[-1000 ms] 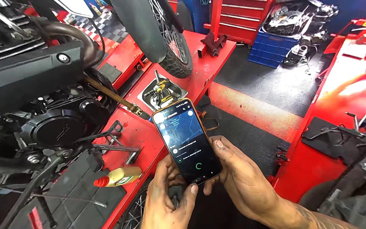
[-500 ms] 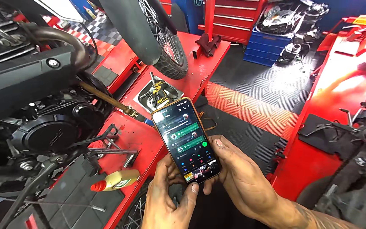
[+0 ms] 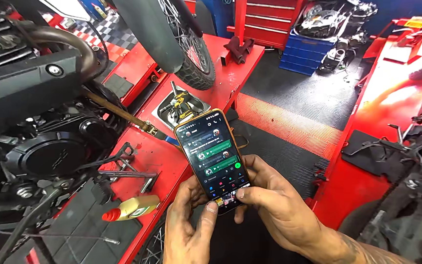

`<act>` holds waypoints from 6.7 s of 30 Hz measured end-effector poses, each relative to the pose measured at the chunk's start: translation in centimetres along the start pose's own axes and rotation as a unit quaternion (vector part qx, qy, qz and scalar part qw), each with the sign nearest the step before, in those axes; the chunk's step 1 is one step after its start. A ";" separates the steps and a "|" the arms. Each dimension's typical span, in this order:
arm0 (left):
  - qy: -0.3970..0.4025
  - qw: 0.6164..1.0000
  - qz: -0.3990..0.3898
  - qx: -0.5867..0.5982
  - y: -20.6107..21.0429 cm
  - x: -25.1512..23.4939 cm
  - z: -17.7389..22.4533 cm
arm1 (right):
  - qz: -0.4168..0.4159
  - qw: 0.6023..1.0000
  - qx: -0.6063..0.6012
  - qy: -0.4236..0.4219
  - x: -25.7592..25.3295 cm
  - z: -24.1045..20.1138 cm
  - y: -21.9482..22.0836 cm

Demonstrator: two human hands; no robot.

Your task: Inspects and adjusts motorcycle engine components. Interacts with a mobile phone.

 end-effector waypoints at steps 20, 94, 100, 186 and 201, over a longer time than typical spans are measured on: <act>-0.019 0.995 0.100 -0.016 -2.2 -2.7 1.6 | -0.041 0.999 0.007 0.025 -1.1 1.3 0.7; -0.049 0.993 -0.016 0.111 -16.5 -4.4 -6.7 | 0.008 0.994 0.104 -0.022 -9.3 8.8 13.3; -0.027 0.991 -0.032 0.126 -16.0 -4.9 -6.2 | -0.002 0.995 0.098 -0.031 -9.4 8.0 12.8; -0.074 0.990 0.027 0.121 -12.6 -7.6 -4.6 | 0.033 0.989 0.133 -0.047 -8.7 6.8 11.0; -0.109 0.965 0.044 0.235 -12.1 -8.1 -5.5 | 0.039 0.990 0.129 -0.033 -8.9 6.8 10.7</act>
Point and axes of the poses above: each hand's wrist, its own x-axis away from the middle knuckle, its own y-axis out of the palm, z = x × y, the point moved 1 cm from there along -x, towards the middle knuckle, and after that the axes turned 8 degrees about -x, right-handed, at the moved point
